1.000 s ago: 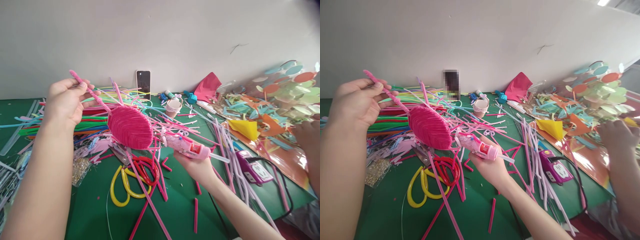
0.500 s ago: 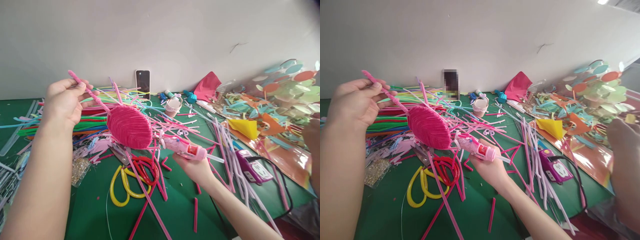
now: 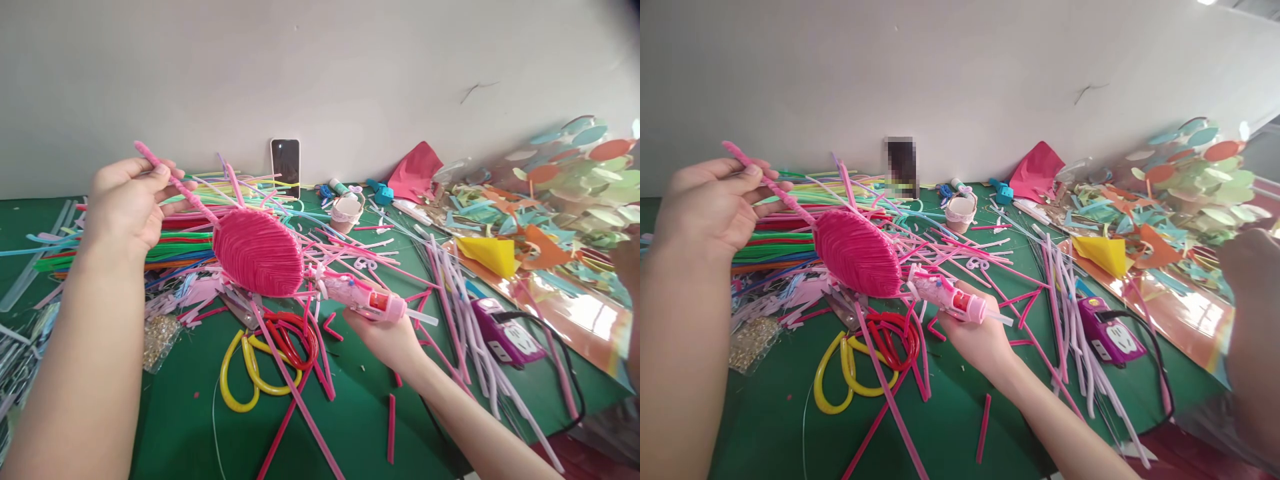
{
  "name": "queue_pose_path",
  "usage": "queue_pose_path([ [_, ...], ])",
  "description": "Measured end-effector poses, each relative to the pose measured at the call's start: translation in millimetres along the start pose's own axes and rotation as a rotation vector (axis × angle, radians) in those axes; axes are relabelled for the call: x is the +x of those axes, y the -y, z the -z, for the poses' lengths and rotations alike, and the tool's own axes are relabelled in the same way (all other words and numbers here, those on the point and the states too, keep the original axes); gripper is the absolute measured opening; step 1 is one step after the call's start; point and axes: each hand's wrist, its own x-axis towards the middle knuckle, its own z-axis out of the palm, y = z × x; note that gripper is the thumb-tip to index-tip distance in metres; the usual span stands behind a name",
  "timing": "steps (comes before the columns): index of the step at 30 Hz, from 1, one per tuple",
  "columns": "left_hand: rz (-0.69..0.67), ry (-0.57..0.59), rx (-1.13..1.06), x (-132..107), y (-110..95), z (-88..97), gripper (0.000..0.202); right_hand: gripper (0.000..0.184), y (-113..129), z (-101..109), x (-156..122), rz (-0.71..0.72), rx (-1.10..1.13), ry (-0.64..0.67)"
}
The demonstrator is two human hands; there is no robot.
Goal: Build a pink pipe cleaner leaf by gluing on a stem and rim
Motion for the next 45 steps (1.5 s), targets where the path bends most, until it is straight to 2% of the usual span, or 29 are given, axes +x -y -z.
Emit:
queue_pose_path([
  [9, 0.003, -0.013, -0.006, -3, -1, -1.2, 0.027, 0.016, -9, -2, -2, -0.031, -0.089, 0.026],
  [19, 0.001, 0.005, 0.018, 1, 3, 0.5, 0.026, 0.025, -7, -1, -5, -0.041, -0.314, 0.052],
  [24, -0.007, 0.012, 0.014, 1, 3, 1.3, 0.026, 0.015, -9, -2, -7, -0.070, -0.197, 0.097],
  [45, -0.011, 0.009, -0.019, -1, 3, 0.2, 0.024, 0.014, -19, -8, -3, -0.113, -0.178, 0.063],
])
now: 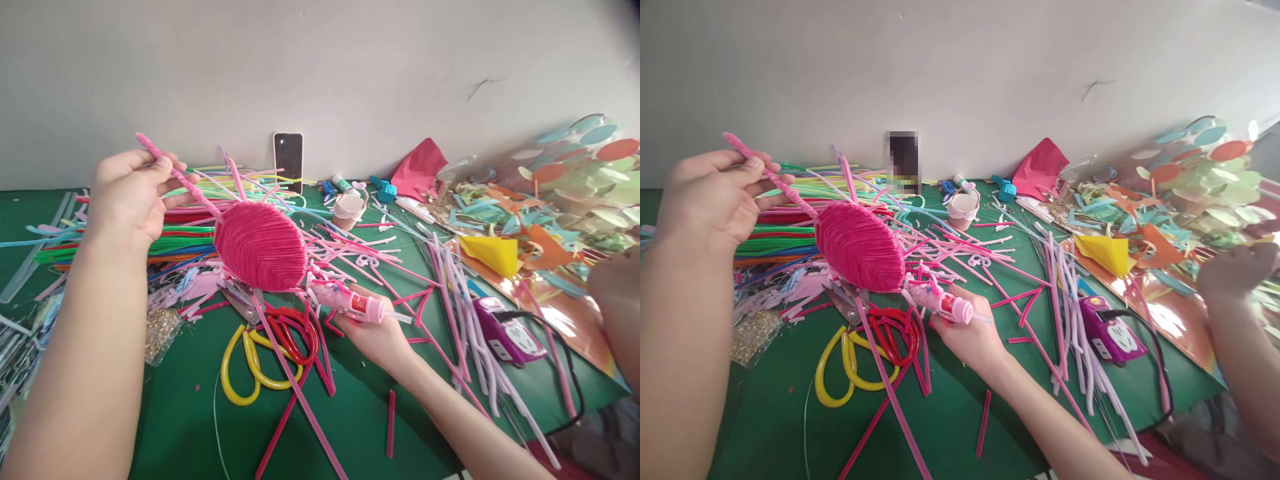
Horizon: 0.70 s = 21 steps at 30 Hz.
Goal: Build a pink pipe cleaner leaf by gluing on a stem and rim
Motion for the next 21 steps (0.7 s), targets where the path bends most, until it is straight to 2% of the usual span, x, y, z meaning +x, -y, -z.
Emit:
queue_pose_path([
  [8, 0.008, -0.005, 0.006, 0, 0, -1.0, 0.024, 0.005, 5, 5, 0, 0.008, 0.019, -0.019],
  [12, 0.013, -0.011, 0.002, 0, -1, -1.0, 0.025, 0.011, 9, 6, 0, 0.021, 0.048, -0.071],
  [21, 0.030, -0.031, 0.032, 0, -2, -3.4, 0.027, 0.016, 15, 9, 1, 0.051, 0.114, -0.063],
])
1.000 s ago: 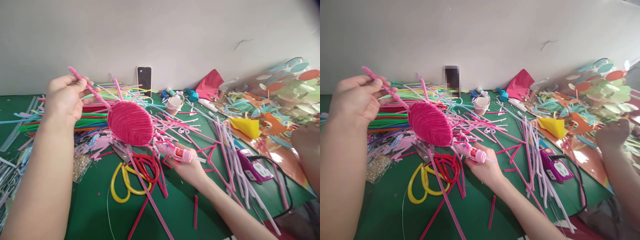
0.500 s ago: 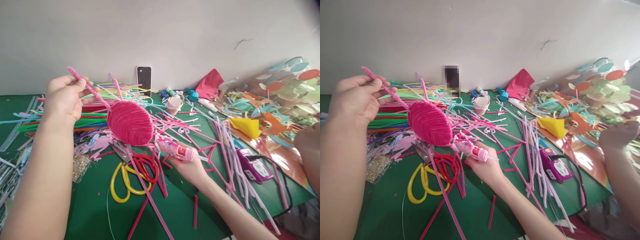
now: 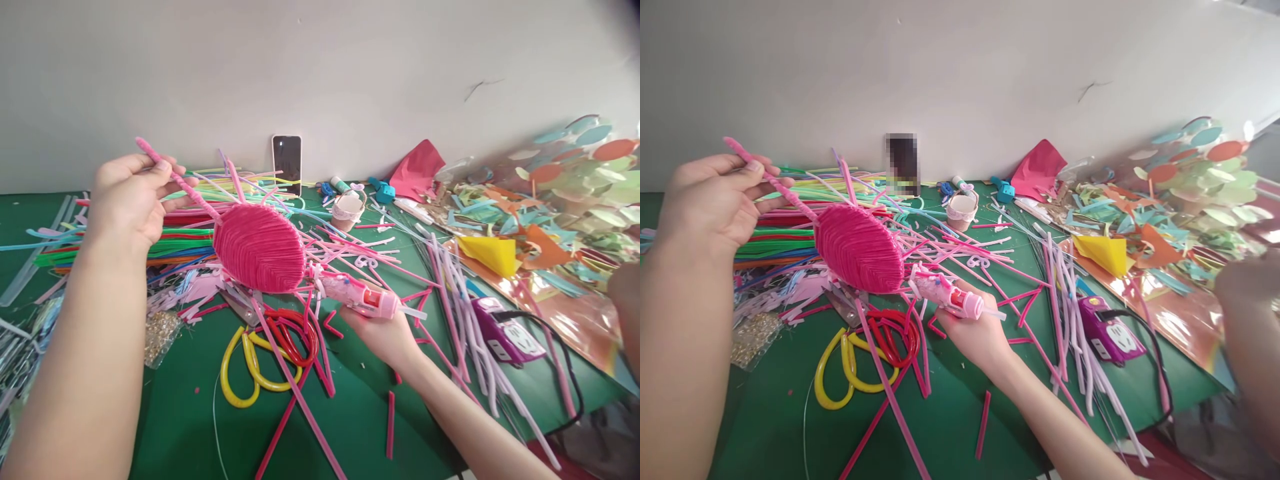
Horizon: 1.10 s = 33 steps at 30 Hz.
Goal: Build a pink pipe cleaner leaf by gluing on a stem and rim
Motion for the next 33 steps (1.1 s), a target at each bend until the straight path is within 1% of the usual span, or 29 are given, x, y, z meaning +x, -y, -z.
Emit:
queue_pose_path([
  [3, 0.000, 0.000, -0.010, 0, 0, 0.7, 0.026, 0.016, 1, 2, 0, -0.011, 0.003, -0.006],
  [6, -0.005, 0.007, -0.019, 1, 0, 1.9, 0.025, 0.019, 6, 3, 1, -0.008, -0.033, -0.040],
  [10, 0.020, 0.002, -0.025, 2, 0, 2.1, 0.021, 0.022, 14, 11, 6, 0.063, -0.104, -0.153],
  [13, 0.027, 0.022, -0.072, 1, -3, 0.9, 0.017, 0.023, 13, 27, 5, 0.148, -0.250, -0.231],
  [15, -0.016, 0.024, -0.108, -4, -10, 0.0, 0.015, 0.022, 7, 40, 0, 0.204, -0.429, -0.223],
  [17, -0.124, 0.026, -0.138, -13, -21, -0.2, 0.013, 0.014, -4, 49, -9, 0.252, -0.659, -0.151],
  [19, -0.285, 0.040, -0.150, -27, -36, 1.0, 0.009, 0.009, -17, 52, -17, 0.248, -0.865, -0.082],
  [21, -0.441, 0.035, -0.127, -42, -51, 3.9, 0.007, 0.014, -30, 49, -23, 0.241, -0.941, 0.024],
  [23, -0.545, 0.004, -0.078, -57, -67, 8.8, 0.006, 0.018, -38, 44, -25, 0.230, -0.899, 0.147],
  [25, -0.592, -0.012, -0.020, -69, -81, 17.0, 0.007, 0.018, -41, 41, -22, 0.200, -0.854, 0.220],
  [28, -0.626, -0.023, 0.032, -81, -97, 37.2, 0.008, 0.017, -35, 44, -16, 0.175, -0.927, 0.292],
  [31, -0.626, -0.040, 0.031, -86, -106, 64.7, 0.007, 0.022, -22, 53, -16, 0.229, -1.034, 0.366],
  [32, -0.613, -0.040, 0.026, -87, -106, 73.8, 0.010, 0.022, -16, 55, -18, 0.257, -1.068, 0.360],
  [33, -0.599, -0.045, 0.016, -88, -106, 82.1, 0.018, 0.022, -10, 56, -19, 0.282, -1.100, 0.343],
])
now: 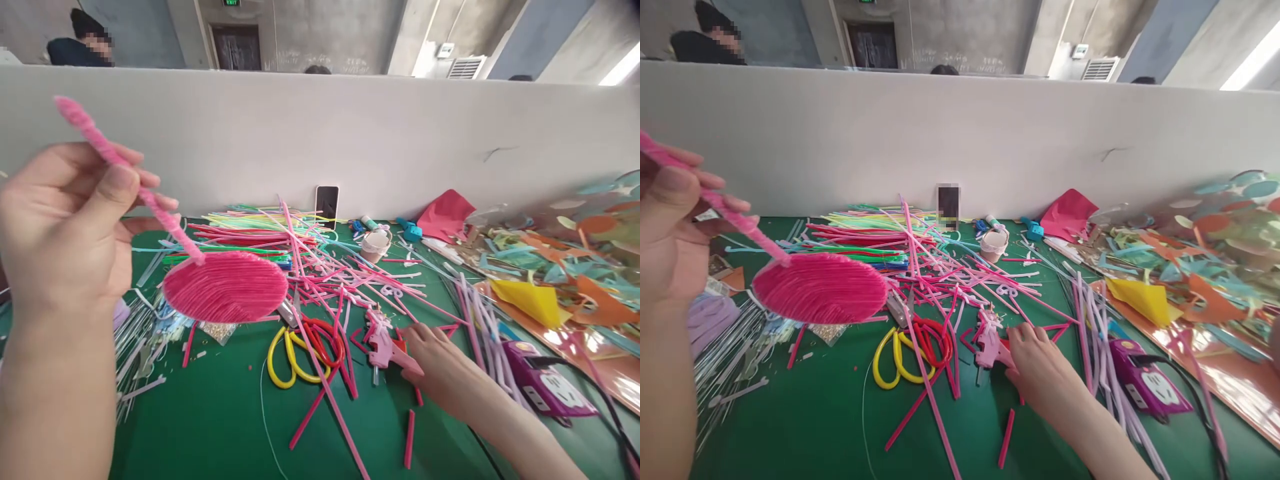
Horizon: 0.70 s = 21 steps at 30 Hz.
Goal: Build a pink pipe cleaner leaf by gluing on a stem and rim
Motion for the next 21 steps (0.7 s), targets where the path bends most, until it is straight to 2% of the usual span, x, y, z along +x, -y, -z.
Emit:
queue_pose_path([
  [3, 0.035, -0.037, -0.025, -7, 4, 16.6, 0.035, 0.015, 22, 16, 1, -0.008, -0.008, -0.037],
  [6, 0.093, -0.048, -0.050, -20, 10, 20.1, 0.038, 0.017, 60, 25, 14, -0.030, 0.222, -0.023],
  [9, 0.184, -0.035, -0.048, -32, 17, 17.4, 0.036, 0.016, 98, 22, 33, 0.028, 0.403, 0.036],
  [12, 0.219, -0.007, -0.059, -39, 21, 15.5, 0.033, 0.013, 123, 12, 47, -0.007, 0.295, 0.099],
  [16, 0.193, 0.023, -0.085, -42, 24, 16.2, 0.028, 0.007, 131, 1, 51, -0.037, 0.222, 0.136],
  [21, 0.158, 0.142, -0.066, -38, 29, 18.7, 0.015, 0.009, 111, 5, 43, -0.098, 0.261, 0.083],
])
